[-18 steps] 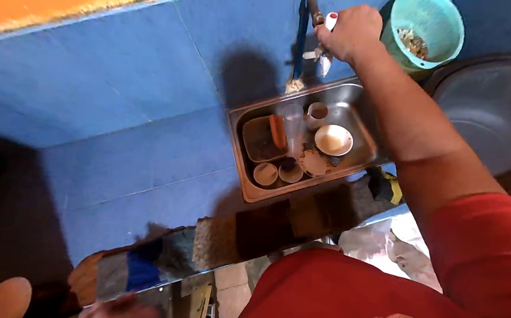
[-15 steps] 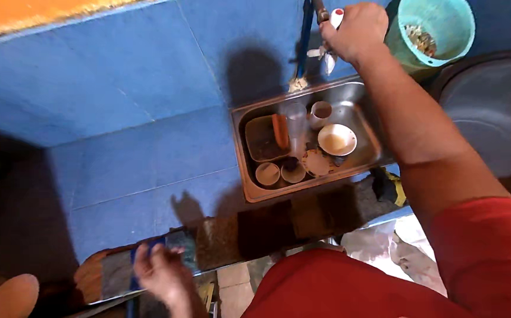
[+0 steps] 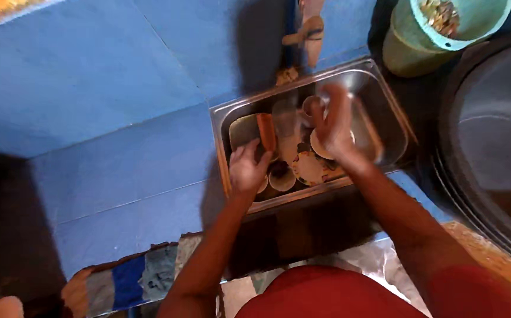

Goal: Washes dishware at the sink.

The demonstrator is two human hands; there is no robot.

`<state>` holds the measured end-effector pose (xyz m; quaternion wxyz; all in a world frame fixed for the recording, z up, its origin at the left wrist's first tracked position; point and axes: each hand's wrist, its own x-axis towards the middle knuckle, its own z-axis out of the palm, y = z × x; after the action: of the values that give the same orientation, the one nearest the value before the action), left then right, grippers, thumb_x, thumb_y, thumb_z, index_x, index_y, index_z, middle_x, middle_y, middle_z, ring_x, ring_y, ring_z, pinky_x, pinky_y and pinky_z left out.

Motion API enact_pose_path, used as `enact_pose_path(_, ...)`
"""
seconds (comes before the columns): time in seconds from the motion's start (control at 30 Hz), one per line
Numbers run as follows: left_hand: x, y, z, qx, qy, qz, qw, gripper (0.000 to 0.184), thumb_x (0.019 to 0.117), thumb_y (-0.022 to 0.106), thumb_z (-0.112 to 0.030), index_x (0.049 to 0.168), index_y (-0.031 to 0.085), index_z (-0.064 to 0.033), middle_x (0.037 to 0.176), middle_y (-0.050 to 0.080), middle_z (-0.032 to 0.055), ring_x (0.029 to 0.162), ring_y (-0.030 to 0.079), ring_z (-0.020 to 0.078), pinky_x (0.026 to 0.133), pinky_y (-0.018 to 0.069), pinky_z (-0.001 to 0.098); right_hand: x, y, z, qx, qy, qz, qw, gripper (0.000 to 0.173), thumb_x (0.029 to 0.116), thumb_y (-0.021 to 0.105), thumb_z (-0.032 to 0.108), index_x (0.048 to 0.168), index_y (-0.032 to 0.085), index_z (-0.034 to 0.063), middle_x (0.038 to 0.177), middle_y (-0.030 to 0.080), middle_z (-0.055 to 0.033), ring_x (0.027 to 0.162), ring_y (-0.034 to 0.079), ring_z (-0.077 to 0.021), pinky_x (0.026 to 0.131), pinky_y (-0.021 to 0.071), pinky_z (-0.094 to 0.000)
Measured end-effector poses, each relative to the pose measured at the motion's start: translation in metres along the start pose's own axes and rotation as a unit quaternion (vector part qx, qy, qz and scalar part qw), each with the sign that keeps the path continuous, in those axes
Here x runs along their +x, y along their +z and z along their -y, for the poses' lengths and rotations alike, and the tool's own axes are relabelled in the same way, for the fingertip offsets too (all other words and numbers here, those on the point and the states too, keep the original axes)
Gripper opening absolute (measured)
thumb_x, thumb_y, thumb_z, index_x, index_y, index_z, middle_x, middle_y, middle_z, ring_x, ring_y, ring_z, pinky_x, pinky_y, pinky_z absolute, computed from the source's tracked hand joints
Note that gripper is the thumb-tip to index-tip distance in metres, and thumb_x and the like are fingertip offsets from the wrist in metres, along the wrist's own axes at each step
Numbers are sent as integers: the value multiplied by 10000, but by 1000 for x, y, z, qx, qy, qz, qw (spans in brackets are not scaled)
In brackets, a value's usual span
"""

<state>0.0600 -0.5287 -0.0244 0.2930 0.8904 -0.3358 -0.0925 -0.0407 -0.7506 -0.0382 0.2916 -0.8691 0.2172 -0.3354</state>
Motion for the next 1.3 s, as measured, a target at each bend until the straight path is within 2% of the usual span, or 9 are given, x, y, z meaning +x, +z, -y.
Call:
enact_pose_path(0.13, 93, 44, -32, 137, 41, 55, 988, 601, 953, 688, -467, 1454, 580, -152, 1480, 537, 218, 1403, 456, 440, 1164, 234, 721, -62, 53, -65, -24, 140, 355, 924, 499, 946, 716, 131, 1410, 571, 21, 1528, 439, -273, 1365, 472, -485, 1087, 443, -630)
enact_pose_path(0.23, 148, 81, -33, 222, 7, 103, 970, 704, 960, 644, -557, 1548, 476, -209, 1603, 327, 311, 1490, 283, 522, 1153, 65, 798, -74, 56, -73, -102, 204, 427, 875, 656, 930, 739, 152, 1524, 476, 63, 1708, 151, -178, 1425, 335, -573, 1020, 442, -718)
enact_pose_path(0.3, 167, 103, -27, 243, -25, 118, 963, 668, 955, 594, -635, 1415, 622, -152, 1585, 364, 308, 1495, 272, 519, 1152, 28, 805, -70, 50, -64, -133, 225, 431, 864, 630, 950, 722, 201, 1502, 481, 15, 1690, 156, -232, 1440, 288, -593, 1025, 427, -734)
enact_pose_path(0.47, 170, 118, -23, 241, -16, 93, 966, 662, 951, 545, -691, 1182, 744, -103, 1355, 635, 196, 1409, 469, 398, 1174, 85, 771, -79, 80, -25, -84, 71, 368, 923, 332, 953, 686, 114, 1248, 668, -37, 1410, 528, -321, 1318, 489, -516, 1055, 433, -659)
enact_pose_path(0.6, 165, 90, -23, 163, -8, 60, 985, 660, 992, 514, -650, 1238, 719, -73, 1402, 610, 188, 1409, 474, 378, 1204, 94, 718, -84, 131, -13, -5, 39, 414, 909, 319, 1016, 576, 41, 1327, 647, 55, 1385, 554, -279, 1302, 521, -481, 1014, 503, -592)
enact_pose_path(0.73, 145, 35, -29, 11, -12, 30, 999, 613, 972, 611, -589, 1131, 706, -4, 1200, 668, 206, 1142, 631, 362, 1015, 464, 599, -78, 140, -12, 2, 40, 369, 929, 302, 958, 655, 11, 1260, 658, 12, 1275, 592, -301, 1234, 555, -497, 973, 534, -592)
enact_pose_path(0.93, 85, 5, 15, -271, 3, 3, 963, 597, 957, 655, -428, 1386, 479, -52, 1218, 623, 79, 1042, 633, 102, 895, 558, 323, -84, 116, 13, -34, 73, 493, 866, 411, 938, 703, 80, 1312, 610, -60, 1415, 500, -334, 1303, 499, -520, 1033, 474, -638)
enact_pose_path(1.1, 51, 29, 48, -452, -84, 18, 888, 923, 897, 622, -538, 1629, 194, -172, 1550, 451, 91, 1317, 546, 198, 1023, 541, 436, -102, 148, -3, 31, 141, 442, 886, 453, 1029, 597, 241, 1400, 569, -17, 1388, 578, -286, 1309, 544, -448, 1097, 431, -609)
enact_pose_path(1.3, 28, 40, 29, -581, -190, 0, 792, 457, 1114, 252, -441, 1284, 572, -163, 1058, 708, -1, 961, 690, 89, 835, 604, 328, -102, 163, -35, 40, 44, 456, 888, 336, 932, 717, 181, 1232, 702, 31, 1267, 666, -239, 1211, 616, -436, 1026, 485, -642)
